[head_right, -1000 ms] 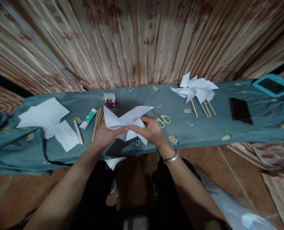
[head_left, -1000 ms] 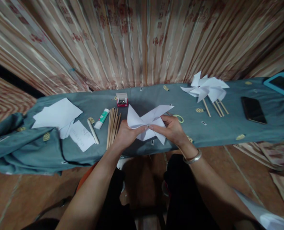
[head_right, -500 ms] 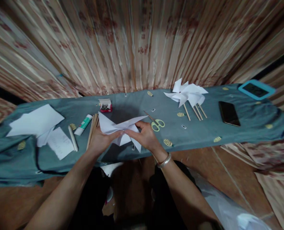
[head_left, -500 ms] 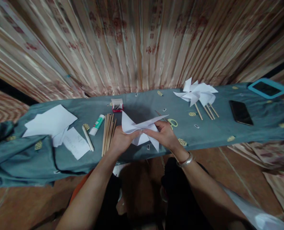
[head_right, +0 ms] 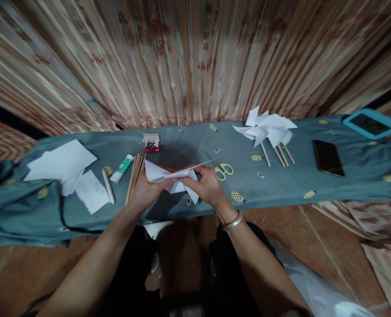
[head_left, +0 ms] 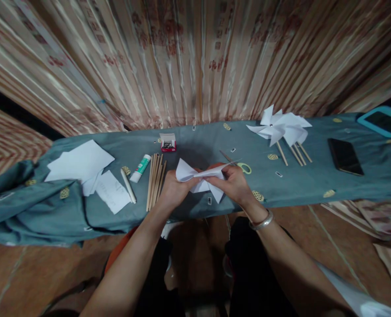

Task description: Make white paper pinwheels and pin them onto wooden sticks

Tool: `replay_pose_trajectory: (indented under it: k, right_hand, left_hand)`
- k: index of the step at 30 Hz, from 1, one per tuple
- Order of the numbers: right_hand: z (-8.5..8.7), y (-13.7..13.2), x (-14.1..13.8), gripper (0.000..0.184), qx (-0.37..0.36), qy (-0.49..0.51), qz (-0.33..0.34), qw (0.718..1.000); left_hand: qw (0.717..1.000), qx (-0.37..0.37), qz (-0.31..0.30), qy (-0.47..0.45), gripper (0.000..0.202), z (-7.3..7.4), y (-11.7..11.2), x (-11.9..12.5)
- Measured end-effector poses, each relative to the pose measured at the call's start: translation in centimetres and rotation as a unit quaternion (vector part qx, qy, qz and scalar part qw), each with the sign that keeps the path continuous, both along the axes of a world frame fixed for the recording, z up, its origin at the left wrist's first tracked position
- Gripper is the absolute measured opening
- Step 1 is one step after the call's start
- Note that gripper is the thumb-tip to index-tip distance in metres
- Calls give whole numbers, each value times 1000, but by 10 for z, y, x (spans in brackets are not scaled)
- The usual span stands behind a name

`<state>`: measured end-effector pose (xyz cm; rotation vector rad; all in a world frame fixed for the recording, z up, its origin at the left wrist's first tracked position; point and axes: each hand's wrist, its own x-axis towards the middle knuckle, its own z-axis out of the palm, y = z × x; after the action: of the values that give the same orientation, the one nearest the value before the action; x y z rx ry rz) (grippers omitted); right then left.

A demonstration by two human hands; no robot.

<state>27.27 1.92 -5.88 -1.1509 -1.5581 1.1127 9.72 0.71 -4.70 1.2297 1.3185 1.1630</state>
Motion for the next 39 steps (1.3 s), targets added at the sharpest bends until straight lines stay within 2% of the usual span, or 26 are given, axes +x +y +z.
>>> replay_pose_trajectory:
  k: [6, 13, 29, 33, 39]
  right_hand:
    - [-5, 1, -2, 27, 12, 33, 10, 999]
    - [-11, 3, -1, 25, 15, 19, 20, 1000]
    - [-3, 2, 0, 23, 12, -15, 44, 999]
    - [-5, 2, -1, 22, 5, -7, 31, 999]
    - [-9, 3, -1, 29, 2, 4, 20, 1000]
  left_hand:
    - [1000, -11, 0, -26, 19, 0, -1, 1]
    - [999, -28, 10, -34, 15, 3, -2, 3]
    - [999, -36, 13, -6, 16, 2, -2, 1]
    - [999, -39, 22, -22, 16, 0, -1, 2]
    - [999, -37, 32, -20, 15, -1, -1, 4]
